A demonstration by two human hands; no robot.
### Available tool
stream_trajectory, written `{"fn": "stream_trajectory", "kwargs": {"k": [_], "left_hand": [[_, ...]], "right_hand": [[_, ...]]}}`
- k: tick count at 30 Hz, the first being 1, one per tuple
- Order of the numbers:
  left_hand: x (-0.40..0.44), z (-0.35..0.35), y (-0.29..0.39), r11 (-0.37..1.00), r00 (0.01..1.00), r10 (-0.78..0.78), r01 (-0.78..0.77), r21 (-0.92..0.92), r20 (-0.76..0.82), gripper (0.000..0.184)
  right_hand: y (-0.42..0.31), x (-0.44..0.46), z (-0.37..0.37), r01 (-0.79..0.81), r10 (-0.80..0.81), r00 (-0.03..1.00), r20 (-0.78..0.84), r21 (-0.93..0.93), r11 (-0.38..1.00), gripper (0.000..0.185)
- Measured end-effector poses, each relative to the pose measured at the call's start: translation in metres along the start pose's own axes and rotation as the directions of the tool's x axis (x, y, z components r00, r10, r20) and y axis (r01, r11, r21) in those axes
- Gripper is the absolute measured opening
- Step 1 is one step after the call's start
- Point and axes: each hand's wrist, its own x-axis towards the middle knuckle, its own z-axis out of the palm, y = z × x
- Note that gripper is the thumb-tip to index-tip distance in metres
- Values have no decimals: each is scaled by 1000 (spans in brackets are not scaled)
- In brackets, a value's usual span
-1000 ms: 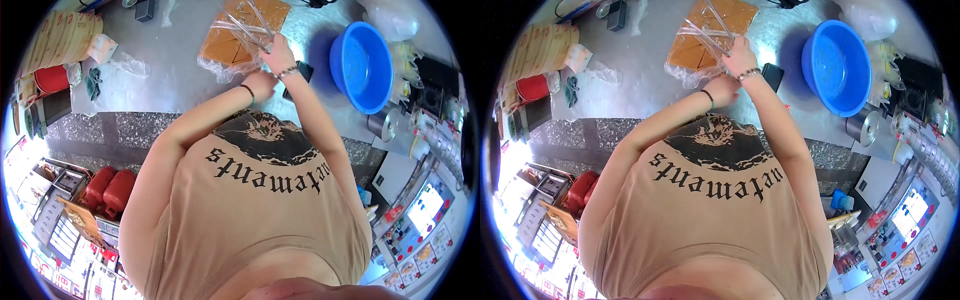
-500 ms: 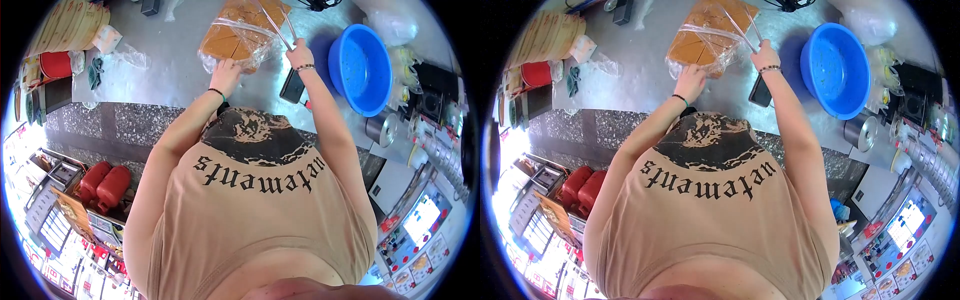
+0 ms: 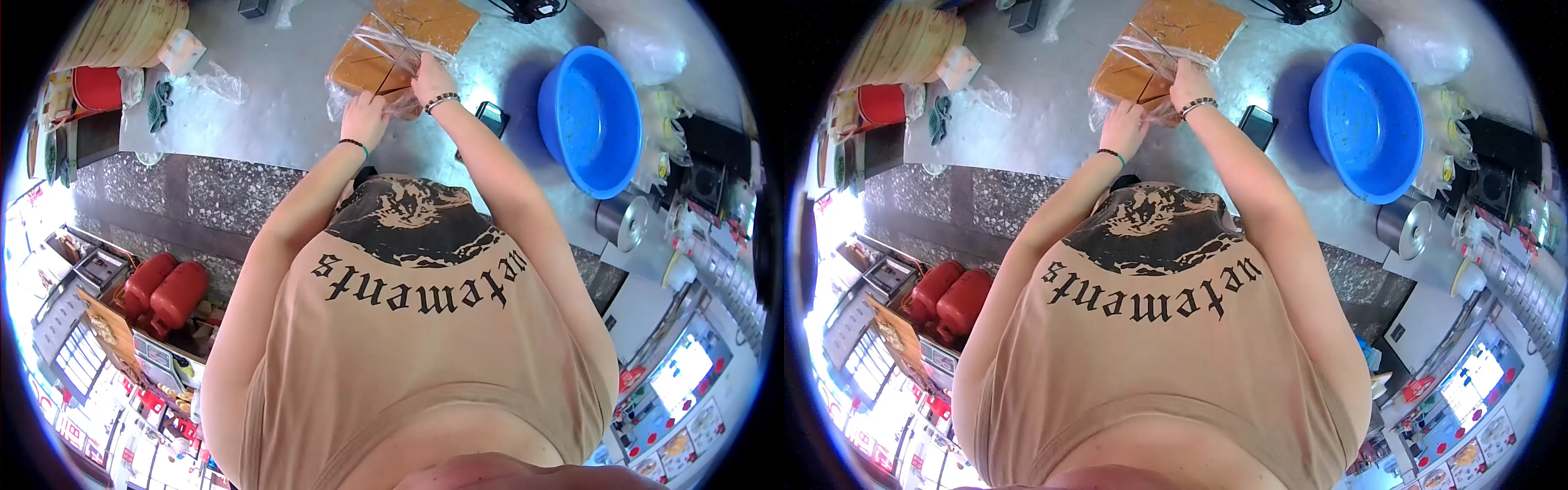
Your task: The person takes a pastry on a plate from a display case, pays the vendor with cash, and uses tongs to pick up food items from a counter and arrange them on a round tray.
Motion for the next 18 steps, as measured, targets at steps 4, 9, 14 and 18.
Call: {"fn": "stream_trajectory", "kwargs": {"k": [4,9,14,18], "left_hand": [[-14,18,-11,966,967,-250,252,-59,37,18],[-15,9,-1,938,936,-344,346,-13,72,14],[-23,14,-4,989,983,135,-127,-70,121,7],[-28,8,7,984,839,24,78,-163,543,24]], "right_hand": [[4,4,-17,-38,44,993,111,-58,998,34],[20,14,-45,-15,20,999,50,-99,995,32],[52,9,-36,-84,82,996,-22,-109,990,36],[61,-2,-32,-108,110,993,53,-42,993,44]]}}
